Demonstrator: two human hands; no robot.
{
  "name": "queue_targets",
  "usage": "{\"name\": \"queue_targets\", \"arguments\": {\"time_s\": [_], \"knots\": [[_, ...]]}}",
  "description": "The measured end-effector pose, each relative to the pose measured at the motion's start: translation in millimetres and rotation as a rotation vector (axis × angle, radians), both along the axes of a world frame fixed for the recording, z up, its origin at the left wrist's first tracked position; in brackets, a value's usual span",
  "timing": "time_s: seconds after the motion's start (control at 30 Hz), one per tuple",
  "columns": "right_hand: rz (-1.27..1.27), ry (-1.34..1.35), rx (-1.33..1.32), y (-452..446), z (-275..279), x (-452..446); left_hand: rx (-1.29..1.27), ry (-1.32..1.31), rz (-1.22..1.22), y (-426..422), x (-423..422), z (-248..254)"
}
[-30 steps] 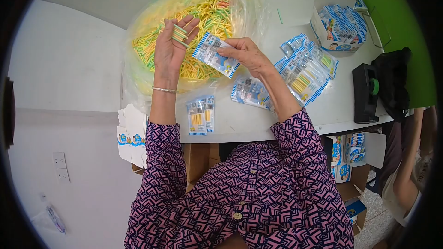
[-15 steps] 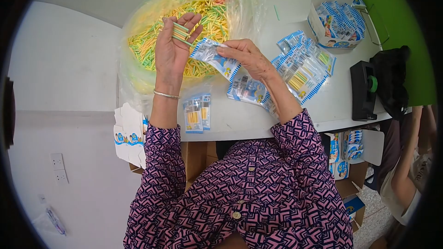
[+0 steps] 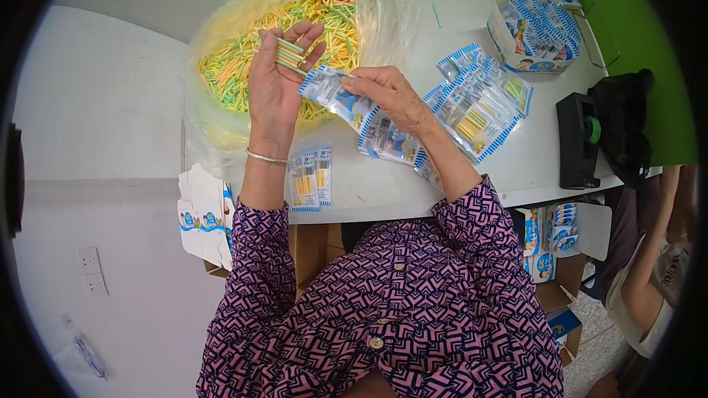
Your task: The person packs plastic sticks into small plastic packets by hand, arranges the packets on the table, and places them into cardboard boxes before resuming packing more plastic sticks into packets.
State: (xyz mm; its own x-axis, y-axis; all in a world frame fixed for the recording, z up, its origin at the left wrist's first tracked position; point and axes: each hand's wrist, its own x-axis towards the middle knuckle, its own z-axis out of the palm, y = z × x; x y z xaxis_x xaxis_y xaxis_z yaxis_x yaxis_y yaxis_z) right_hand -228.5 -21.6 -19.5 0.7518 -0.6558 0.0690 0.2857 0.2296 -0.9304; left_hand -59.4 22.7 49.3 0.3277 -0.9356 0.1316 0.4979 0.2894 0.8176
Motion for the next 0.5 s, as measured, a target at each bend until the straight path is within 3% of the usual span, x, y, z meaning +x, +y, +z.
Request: {"name": "queue_targets", "arguments": {"time_s": [0.5], "knots": [[-0.005,0.091,-0.319,0,5,-6,-0.028,-0.134,0.115,9,-15,12]]}}
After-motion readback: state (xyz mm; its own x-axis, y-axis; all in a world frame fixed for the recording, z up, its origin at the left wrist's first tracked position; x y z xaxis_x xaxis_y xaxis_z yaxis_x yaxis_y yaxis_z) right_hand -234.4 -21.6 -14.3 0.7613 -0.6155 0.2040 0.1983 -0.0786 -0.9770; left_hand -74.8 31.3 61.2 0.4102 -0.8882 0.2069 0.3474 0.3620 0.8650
